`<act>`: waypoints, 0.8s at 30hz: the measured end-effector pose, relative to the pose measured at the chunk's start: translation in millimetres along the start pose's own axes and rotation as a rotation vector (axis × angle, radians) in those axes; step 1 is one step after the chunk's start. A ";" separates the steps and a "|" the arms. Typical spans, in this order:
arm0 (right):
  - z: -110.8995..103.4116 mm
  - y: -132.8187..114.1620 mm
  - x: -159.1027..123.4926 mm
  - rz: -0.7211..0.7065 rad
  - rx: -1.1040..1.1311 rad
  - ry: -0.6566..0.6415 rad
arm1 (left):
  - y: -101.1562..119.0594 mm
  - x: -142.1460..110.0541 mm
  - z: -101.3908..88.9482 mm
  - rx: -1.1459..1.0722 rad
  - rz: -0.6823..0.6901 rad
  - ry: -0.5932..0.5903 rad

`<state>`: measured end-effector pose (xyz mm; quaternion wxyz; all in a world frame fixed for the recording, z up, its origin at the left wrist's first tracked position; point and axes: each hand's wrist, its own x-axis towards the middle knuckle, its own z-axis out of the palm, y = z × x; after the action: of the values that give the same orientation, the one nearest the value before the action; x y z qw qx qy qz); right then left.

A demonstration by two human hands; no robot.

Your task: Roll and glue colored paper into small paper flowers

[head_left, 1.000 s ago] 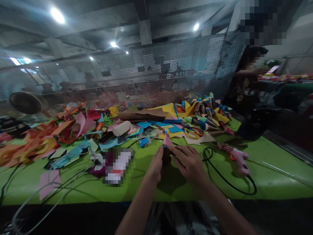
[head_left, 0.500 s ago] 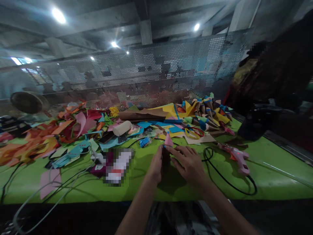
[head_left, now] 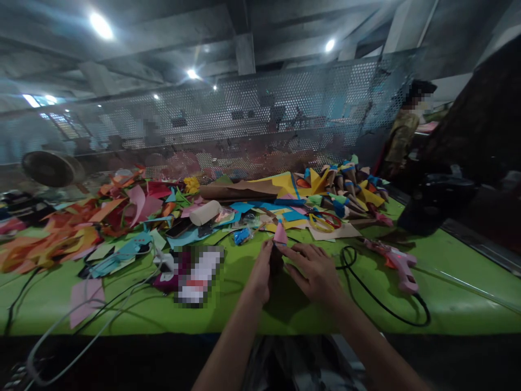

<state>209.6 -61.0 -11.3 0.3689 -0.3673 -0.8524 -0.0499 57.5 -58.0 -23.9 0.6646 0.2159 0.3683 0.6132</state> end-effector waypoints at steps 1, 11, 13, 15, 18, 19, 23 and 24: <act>-0.2 0.3 -0.6 0.004 0.025 0.019 | 0.2 0.0 -0.4 0.004 -0.009 -0.004; -2.0 3.0 -1.7 0.053 0.112 0.070 | 3.7 -3.5 2.5 0.003 -0.044 -0.020; -2.1 2.3 -1.2 0.040 0.068 0.034 | 3.2 -3.5 3.1 -0.038 -0.044 -0.002; -2.0 1.9 -1.2 0.037 0.039 0.008 | 2.7 -3.2 3.1 -0.055 -0.037 0.000; -1.7 2.2 -1.3 0.041 0.045 0.016 | 2.5 -2.3 2.6 -0.035 -0.035 -0.014; -1.7 2.3 -1.3 0.041 0.046 0.014 | 2.5 -2.0 2.5 -0.031 -0.036 -0.009; -1.6 1.9 -0.7 0.042 0.021 -0.022 | 3.4 -1.8 2.9 -0.022 -0.058 0.023; -1.5 1.5 -0.6 0.041 0.015 -0.023 | 3.7 -2.0 3.3 -0.021 -0.063 0.016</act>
<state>211.7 -60.8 -10.9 0.3628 -0.3824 -0.8492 -0.0315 57.5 -58.8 -18.6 0.6827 0.1923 0.3739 0.5976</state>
